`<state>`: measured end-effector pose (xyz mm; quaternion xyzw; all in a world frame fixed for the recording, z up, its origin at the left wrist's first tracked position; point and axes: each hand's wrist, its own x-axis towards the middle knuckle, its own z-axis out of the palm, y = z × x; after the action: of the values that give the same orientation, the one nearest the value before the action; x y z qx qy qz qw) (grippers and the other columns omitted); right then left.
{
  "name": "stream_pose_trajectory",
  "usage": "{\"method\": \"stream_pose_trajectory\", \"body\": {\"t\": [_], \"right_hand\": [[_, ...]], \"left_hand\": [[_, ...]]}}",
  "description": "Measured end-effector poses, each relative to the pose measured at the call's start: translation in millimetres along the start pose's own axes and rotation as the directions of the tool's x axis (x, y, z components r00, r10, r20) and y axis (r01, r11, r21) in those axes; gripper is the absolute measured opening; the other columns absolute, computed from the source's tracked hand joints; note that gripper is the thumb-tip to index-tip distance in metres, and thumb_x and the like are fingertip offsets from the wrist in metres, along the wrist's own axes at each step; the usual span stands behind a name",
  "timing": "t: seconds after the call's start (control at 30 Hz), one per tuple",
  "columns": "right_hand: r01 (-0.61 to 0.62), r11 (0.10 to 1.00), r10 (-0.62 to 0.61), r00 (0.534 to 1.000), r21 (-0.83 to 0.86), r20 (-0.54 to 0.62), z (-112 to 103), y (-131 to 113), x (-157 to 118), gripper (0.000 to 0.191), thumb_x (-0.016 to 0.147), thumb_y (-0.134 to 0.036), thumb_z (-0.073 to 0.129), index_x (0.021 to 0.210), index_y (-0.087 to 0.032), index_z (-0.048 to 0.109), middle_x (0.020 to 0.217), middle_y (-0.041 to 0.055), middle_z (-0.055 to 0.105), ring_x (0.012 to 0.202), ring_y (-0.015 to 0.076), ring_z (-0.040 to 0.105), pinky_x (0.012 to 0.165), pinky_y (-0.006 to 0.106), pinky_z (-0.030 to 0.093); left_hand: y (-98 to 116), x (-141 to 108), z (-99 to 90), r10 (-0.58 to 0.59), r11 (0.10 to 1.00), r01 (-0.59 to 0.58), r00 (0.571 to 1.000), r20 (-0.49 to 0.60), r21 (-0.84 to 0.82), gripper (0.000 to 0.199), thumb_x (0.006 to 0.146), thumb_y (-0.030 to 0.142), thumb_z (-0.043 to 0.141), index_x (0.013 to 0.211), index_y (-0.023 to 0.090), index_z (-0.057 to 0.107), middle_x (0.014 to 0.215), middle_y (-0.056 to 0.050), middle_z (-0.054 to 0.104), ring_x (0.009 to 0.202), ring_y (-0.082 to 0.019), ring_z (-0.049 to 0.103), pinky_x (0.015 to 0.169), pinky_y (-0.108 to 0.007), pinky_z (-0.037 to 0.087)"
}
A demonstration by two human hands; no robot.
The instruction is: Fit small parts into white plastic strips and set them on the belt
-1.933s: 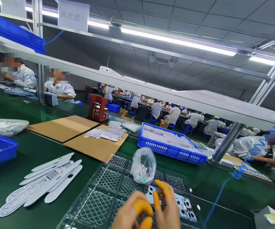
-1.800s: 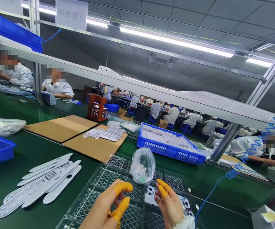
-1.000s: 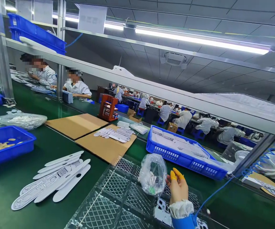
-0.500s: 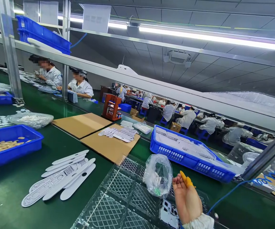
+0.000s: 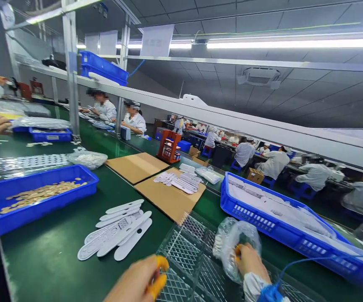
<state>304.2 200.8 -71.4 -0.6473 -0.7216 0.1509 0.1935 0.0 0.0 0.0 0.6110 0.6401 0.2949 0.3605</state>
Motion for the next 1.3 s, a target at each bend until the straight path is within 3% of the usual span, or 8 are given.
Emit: {"method": "stream_pose_trajectory", "body": {"t": [0.17, 0.43, 0.6, 0.67, 0.73, 0.87, 1.07, 1.3], "right_hand": [[0.046, 0.999, -0.044, 0.998, 0.023, -0.054, 16.3, 4.7, -4.9, 0.012, 0.057, -0.022, 0.058, 0.047, -0.020, 0.052, 0.068, 0.0078, 0.049, 0.057, 0.0242, 0.054, 0.061, 0.039, 0.038], [0.103, 0.845, 0.051, 0.962, 0.525, -0.270, 3.9, -6.0, -14.8, 0.016, 0.043, -0.023, 0.068, 0.038, -0.023, 0.053, 0.052, 0.0026, 0.050, 0.049, 0.0177, 0.045, 0.053, 0.033, 0.036], [-0.030, 0.609, 0.135, 0.989, 0.793, -0.066, -26.8, -11.1, -47.0, 0.030, 0.063, -0.046, 0.063, 0.070, -0.017, 0.062, 0.068, 0.0050, 0.065, 0.063, 0.0206, 0.060, 0.054, 0.031, 0.046], [-0.147, 0.403, 0.091, 0.988, 0.903, 0.121, -42.9, -16.7, -63.1, 0.031, 0.063, -0.041, 0.070, 0.078, -0.015, 0.062, 0.084, 0.0068, 0.067, 0.078, 0.0208, 0.063, 0.072, 0.033, 0.050], [-0.212, 0.235, 0.039, 0.977, 0.948, 0.209, -53.9, -21.0, -76.0, 0.029, 0.057, -0.030, 0.078, 0.077, -0.015, 0.064, 0.092, 0.0057, 0.067, 0.084, 0.0193, 0.062, 0.081, 0.031, 0.048], [-0.145, 0.102, 0.104, 0.985, 0.984, 0.135, -47.8, -16.3, -88.4, 0.030, 0.050, -0.027, 0.083, 0.073, -0.014, 0.069, 0.093, 0.0054, 0.067, 0.079, 0.0170, 0.062, 0.074, 0.024, 0.049], [0.056, 0.193, 0.207, 0.973, 0.980, -0.097, -21.0, -1.4, -92.2, 0.037, 0.045, -0.026, 0.084, 0.078, -0.018, 0.070, 0.084, 0.0061, 0.070, 0.079, 0.0188, 0.063, 0.073, 0.026, 0.052], [0.001, 0.331, 0.220, 0.972, 0.944, -0.078, -21.3, -3.0, -93.7, 0.033, 0.042, -0.033, 0.083, 0.068, -0.016, 0.070, 0.073, 0.0075, 0.070, 0.073, 0.0229, 0.064, 0.071, 0.033, 0.054]], "left_hand": [[-49.6, 32.3, -45.4, -0.084, 0.842, 0.259, 0.929, -0.360, 0.473, 0.030, 0.072, 0.010, 0.035, 0.091, 0.016, 0.057, 0.092, -0.009, 0.060, 0.086, -0.021, 0.056, 0.074, -0.033, 0.041], [-57.6, 64.1, -32.4, 0.095, 0.771, 0.204, 0.900, -0.425, 0.603, 0.025, 0.066, 0.003, 0.036, 0.074, 0.011, 0.059, 0.097, -0.014, 0.052, 0.098, -0.028, 0.042, 0.083, -0.040, 0.035], [-30.0, 71.4, -37.2, 0.126, 0.826, 0.138, 0.900, -0.417, 0.547, 0.018, 0.063, 0.007, 0.041, 0.070, 0.013, 0.056, 0.093, -0.009, 0.050, 0.091, -0.023, 0.043, 0.077, -0.035, 0.037], [-1.8, 72.1, -26.2, 0.130, 0.903, 0.044, 0.920, -0.369, 0.428, 0.019, 0.065, 0.010, 0.041, 0.077, 0.015, 0.055, 0.096, -0.006, 0.050, 0.091, -0.020, 0.046, 0.075, -0.031, 0.039], [31.4, 72.3, -2.3, 0.100, 0.995, -0.097, 0.969, -0.225, 0.025, 0.017, 0.072, 0.017, 0.038, 0.085, 0.017, 0.050, 0.090, -0.003, 0.051, 0.074, -0.014, 0.051, 0.062, -0.026, 0.041], [79.0, 80.1, 69.2, 0.110, 0.872, -0.067, 0.992, 0.061, -0.486, 0.020, 0.075, 0.034, 0.045, 0.086, 0.018, 0.047, 0.072, 0.002, 0.049, 0.053, -0.008, 0.046, 0.050, -0.022, 0.038], [77.4, 103.3, 143.6, 0.052, 0.764, 0.097, 0.976, 0.211, -0.638, 0.030, 0.075, 0.033, 0.045, 0.101, 0.018, 0.045, 0.079, -0.002, 0.059, 0.056, -0.011, 0.056, 0.051, -0.024, 0.042], [81.3, 112.0, 145.9, 0.094, 0.717, 0.122, 0.959, 0.269, -0.686, 0.048, 0.068, 0.040, 0.059, 0.111, 0.023, 0.046, 0.084, -0.001, 0.062, 0.070, -0.013, 0.059, 0.064, -0.027, 0.047]]}}
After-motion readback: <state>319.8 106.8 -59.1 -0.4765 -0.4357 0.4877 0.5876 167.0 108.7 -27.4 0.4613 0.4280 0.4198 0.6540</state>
